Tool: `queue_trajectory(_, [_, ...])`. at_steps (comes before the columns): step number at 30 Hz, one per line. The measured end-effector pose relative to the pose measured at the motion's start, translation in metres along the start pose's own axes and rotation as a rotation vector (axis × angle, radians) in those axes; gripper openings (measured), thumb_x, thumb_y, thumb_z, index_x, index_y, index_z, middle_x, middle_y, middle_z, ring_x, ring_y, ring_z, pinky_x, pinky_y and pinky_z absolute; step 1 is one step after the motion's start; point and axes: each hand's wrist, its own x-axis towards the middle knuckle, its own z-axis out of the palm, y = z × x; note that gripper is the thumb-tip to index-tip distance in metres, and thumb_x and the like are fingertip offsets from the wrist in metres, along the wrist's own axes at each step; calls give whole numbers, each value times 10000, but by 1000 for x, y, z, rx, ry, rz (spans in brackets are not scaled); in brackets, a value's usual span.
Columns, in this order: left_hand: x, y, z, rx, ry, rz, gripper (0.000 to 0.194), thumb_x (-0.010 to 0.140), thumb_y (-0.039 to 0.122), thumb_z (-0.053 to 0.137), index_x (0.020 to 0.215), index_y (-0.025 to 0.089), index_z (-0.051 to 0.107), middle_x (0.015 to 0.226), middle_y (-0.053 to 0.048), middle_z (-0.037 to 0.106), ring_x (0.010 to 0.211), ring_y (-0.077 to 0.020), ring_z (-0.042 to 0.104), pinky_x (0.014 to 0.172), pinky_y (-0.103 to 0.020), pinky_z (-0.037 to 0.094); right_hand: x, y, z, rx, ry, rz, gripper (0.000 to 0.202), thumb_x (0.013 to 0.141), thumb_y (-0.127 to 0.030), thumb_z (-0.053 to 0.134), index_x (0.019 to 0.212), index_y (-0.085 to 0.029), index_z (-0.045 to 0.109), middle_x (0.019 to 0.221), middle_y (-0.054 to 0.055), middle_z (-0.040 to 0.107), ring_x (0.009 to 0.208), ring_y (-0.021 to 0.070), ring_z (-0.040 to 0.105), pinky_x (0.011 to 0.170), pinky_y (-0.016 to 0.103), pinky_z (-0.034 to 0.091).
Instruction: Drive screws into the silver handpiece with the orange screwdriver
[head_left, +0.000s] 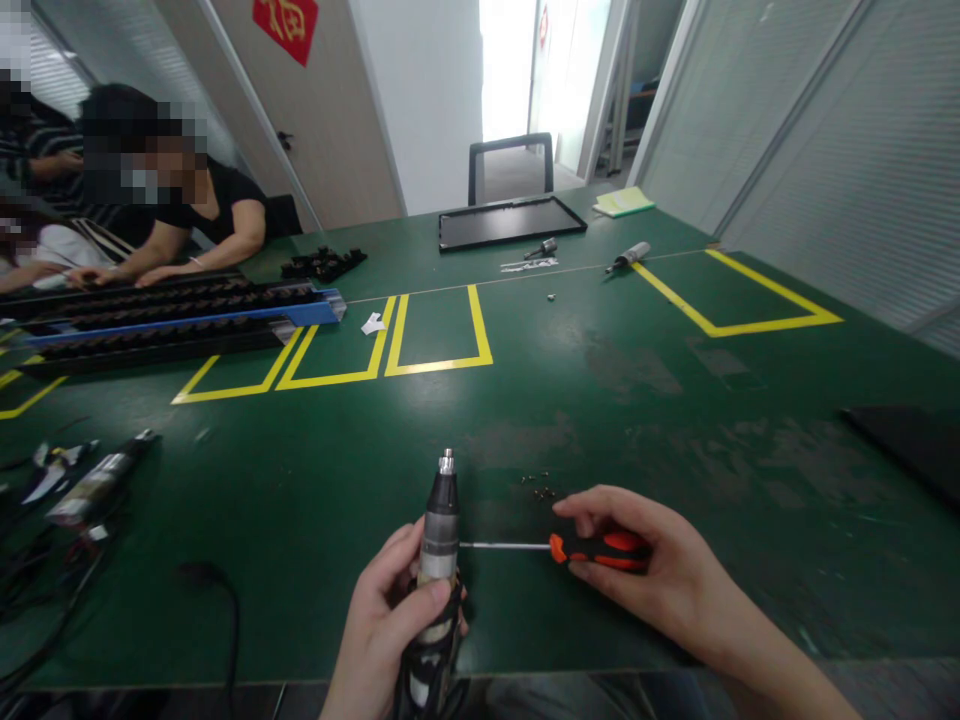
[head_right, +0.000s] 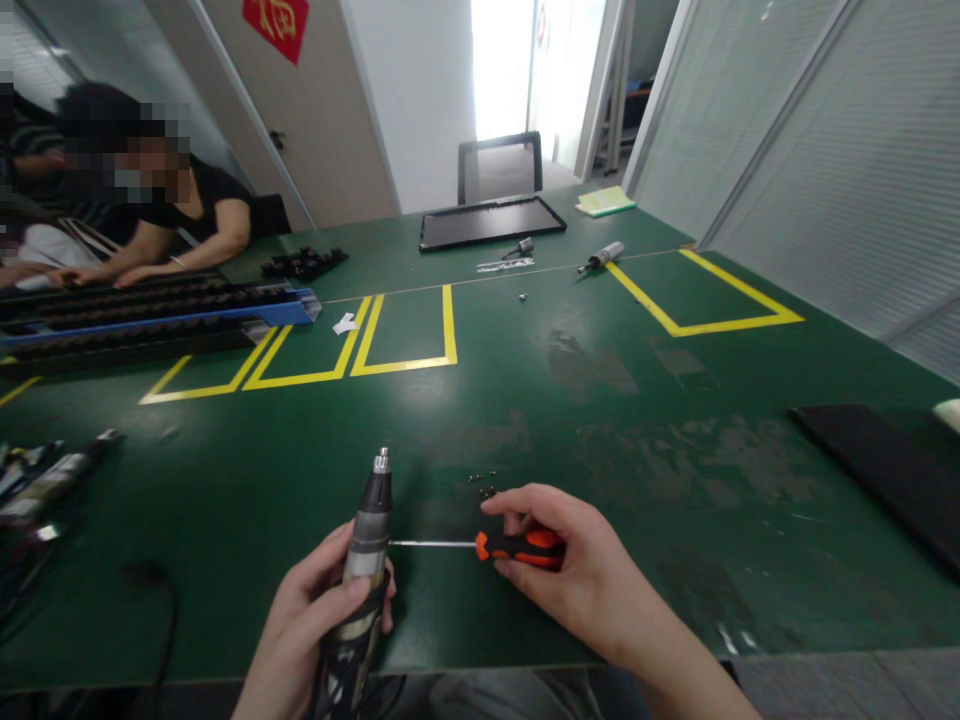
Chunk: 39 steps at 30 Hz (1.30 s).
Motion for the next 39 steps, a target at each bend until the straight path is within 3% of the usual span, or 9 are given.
queue_trajectory(4, [0, -2, 0, -23, -3, 7, 393, 697, 276, 875, 1071, 174, 811, 894, -54, 691, 563, -168, 683, 468, -249, 546, 0, -1, -1, 11, -109, 50, 360, 772, -297, 776, 1122, -212, 771, 962, 67, 798, 822, 235, 750, 725, 305, 582])
queue_trajectory(7, [0, -3, -1, -23, -17, 12, 391, 711, 276, 868, 1084, 176, 809, 884, -52, 695, 557, -164, 682, 479, -252, 553, 2, -3, -2, -69, -195, 31, 326, 960, -411, 563, 885, -189, 789, 710, 45, 739, 641, 199, 677, 567, 278, 498])
queue_trajectory(10, [0, -3, -2, -20, -24, 13, 403, 707, 284, 871, 1090, 178, 808, 873, -47, 696, 543, -161, 680, 477, -251, 551, 4, -4, -1, -128, -184, 20, 365, 970, -370, 549, 735, -181, 756, 642, 39, 702, 599, 184, 638, 537, 268, 451])
queue_trajectory(15, [0, -2, -1, -9, -10, 8, 412, 696, 298, 878, 1081, 168, 809, 856, -46, 688, 562, -163, 678, 465, -238, 540, 2, -5, -3, -2, -110, -27, 70, 820, -248, 714, 825, -184, 742, 776, 40, 741, 687, 188, 678, 624, 265, 514])
queue_trajectory(19, [0, -2, -1, -2, -13, 5, 413, 696, 293, 877, 1082, 163, 807, 840, -44, 680, 559, -160, 670, 459, -233, 533, 0, -4, -4, 29, -98, -16, 123, 771, -238, 762, 885, -193, 753, 824, 38, 722, 734, 198, 679, 659, 275, 523])
queue_trajectory(23, [1, -2, -1, -6, -20, 14, 423, 697, 292, 872, 1094, 165, 804, 836, -44, 686, 564, -163, 668, 460, -234, 529, -1, 1, 0, 125, -153, 106, 345, 931, -437, 625, 1154, -191, 715, 772, 25, 692, 601, 166, 624, 545, 261, 486])
queue_trajectory(26, [1, -2, -2, -3, -32, 20, 415, 703, 295, 867, 1088, 156, 803, 823, -41, 678, 554, -163, 665, 469, -242, 536, 0, 3, 3, 136, -179, 205, 402, 1025, -467, 458, 1178, -177, 691, 627, -16, 615, 473, 136, 536, 442, 236, 400])
queue_trajectory(32, [0, -1, -2, -1, -32, 19, 414, 711, 292, 861, 1096, 152, 800, 849, -46, 676, 567, -164, 671, 480, -244, 543, 2, 2, 2, 24, -47, 15, 202, 876, -294, 666, 1030, -184, 736, 700, 2, 656, 619, 164, 619, 591, 261, 492])
queue_trajectory(39, [0, -2, -1, -14, -29, 18, 416, 710, 281, 864, 1101, 155, 799, 869, -51, 683, 558, -168, 679, 479, -251, 548, -1, 2, 0, 34, -2, -48, 265, 748, -173, 760, 1008, -222, 770, 795, 0, 661, 699, 167, 661, 645, 246, 526])
